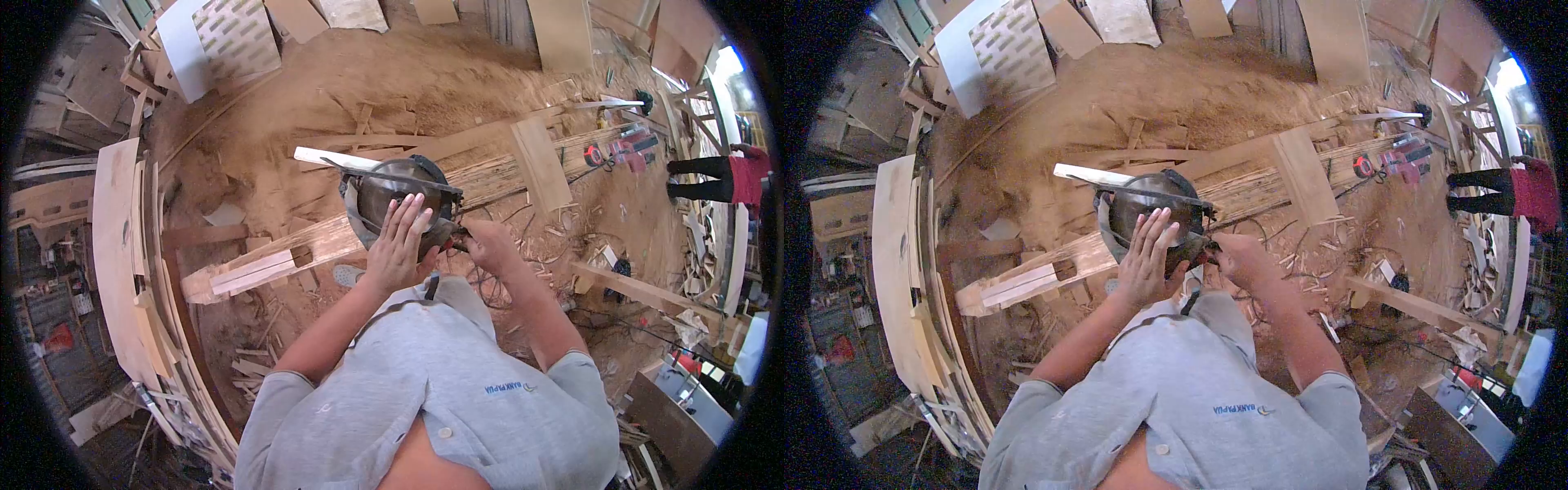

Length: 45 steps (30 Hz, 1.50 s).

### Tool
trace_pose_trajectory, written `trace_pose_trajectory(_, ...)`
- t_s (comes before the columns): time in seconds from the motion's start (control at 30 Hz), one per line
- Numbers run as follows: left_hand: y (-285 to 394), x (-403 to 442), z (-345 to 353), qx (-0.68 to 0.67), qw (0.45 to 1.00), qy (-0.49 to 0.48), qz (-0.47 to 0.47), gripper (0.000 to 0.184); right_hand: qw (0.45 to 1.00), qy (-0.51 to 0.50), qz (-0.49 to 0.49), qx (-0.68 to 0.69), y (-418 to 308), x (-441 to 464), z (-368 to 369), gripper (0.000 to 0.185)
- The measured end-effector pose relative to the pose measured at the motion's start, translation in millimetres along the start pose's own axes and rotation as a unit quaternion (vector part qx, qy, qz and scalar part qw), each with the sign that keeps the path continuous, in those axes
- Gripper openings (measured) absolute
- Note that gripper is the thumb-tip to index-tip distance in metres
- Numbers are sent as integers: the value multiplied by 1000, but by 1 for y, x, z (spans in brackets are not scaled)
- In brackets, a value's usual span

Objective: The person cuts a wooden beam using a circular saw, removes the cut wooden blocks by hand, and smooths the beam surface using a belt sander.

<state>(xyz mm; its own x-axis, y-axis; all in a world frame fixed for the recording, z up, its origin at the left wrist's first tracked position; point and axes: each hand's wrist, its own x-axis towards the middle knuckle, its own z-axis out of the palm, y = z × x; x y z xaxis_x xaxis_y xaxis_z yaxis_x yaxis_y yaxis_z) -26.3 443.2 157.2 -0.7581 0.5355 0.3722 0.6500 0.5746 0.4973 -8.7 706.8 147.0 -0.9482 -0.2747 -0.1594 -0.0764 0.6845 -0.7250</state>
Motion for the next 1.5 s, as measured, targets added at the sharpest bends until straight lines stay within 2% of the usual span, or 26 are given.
trace_pose_trajectory(0.03,0,0,-1,-1,1000,-5,0,75,998,27,-20,-56,-2,-2,2,33)
trace_pose_trajectory(0.13,1,1,-4,0,1000,-15,-2,76,994,13,67,90,-14,-7,-3,33)
trace_pose_trajectory(0.17,1,1,-4,0,1000,-15,-4,76,956,-32,149,249,-12,-5,-4,36)
trace_pose_trajectory(0.2,2,2,-3,0,1000,-14,-5,76,885,-76,226,399,-9,-1,-4,38)
trace_pose_trajectory(0.23,3,3,-3,-2,1000,-15,-10,78,783,-117,294,535,-6,0,-5,40)
trace_pose_trajectory(0.33,10,12,-8,-5,999,-29,-22,84,771,-121,274,562,11,2,6,44)
trace_pose_trajectory(0.43,19,28,-14,-4,998,-62,-33,93,872,-66,193,445,14,0,16,39)
trace_pose_trajectory(0.5,23,40,-9,-1,996,-81,-45,99,910,-45,203,360,14,-1,16,42)
trace_pose_trajectory(0.53,23,42,-7,21,994,-97,-45,104,926,-36,205,315,13,-1,15,50)
trace_pose_trajectory(0.63,22,40,-6,70,988,-128,-48,110,972,156,43,172,-19,1,8,93)
trace_pose_trajectory(0.67,21,40,-7,68,986,-140,-54,113,986,119,13,120,-12,5,6,128)
trace_pose_trajectory(0.77,21,41,-4,72,983,-155,-66,116,989,67,-31,130,-21,15,7,135)
trace_pose_trajectory(0.87,16,37,4,104,984,-137,-48,119,987,58,-34,147,-11,19,14,141)
trace_pose_trajectory(0.97,20,40,-1,114,979,-159,-61,119,985,58,-25,163,-14,18,13,139)
trace_pose_trajectory(1.07,22,42,-1,66,980,-172,-80,115,981,60,-19,181,-13,17,16,136)
trace_pose_trajectory(1.17,23,44,-1,106,977,-168,-75,116,988,71,-24,137,-10,17,17,138)
trace_pose_trajectory(1.33,24,43,-3,110,976,-176,-71,114,984,106,-51,137,-5,16,22,131)
trace_pose_trajectory(1.5,23,38,2,92,985,-133,-65,107,978,135,-64,144,-10,12,24,119)
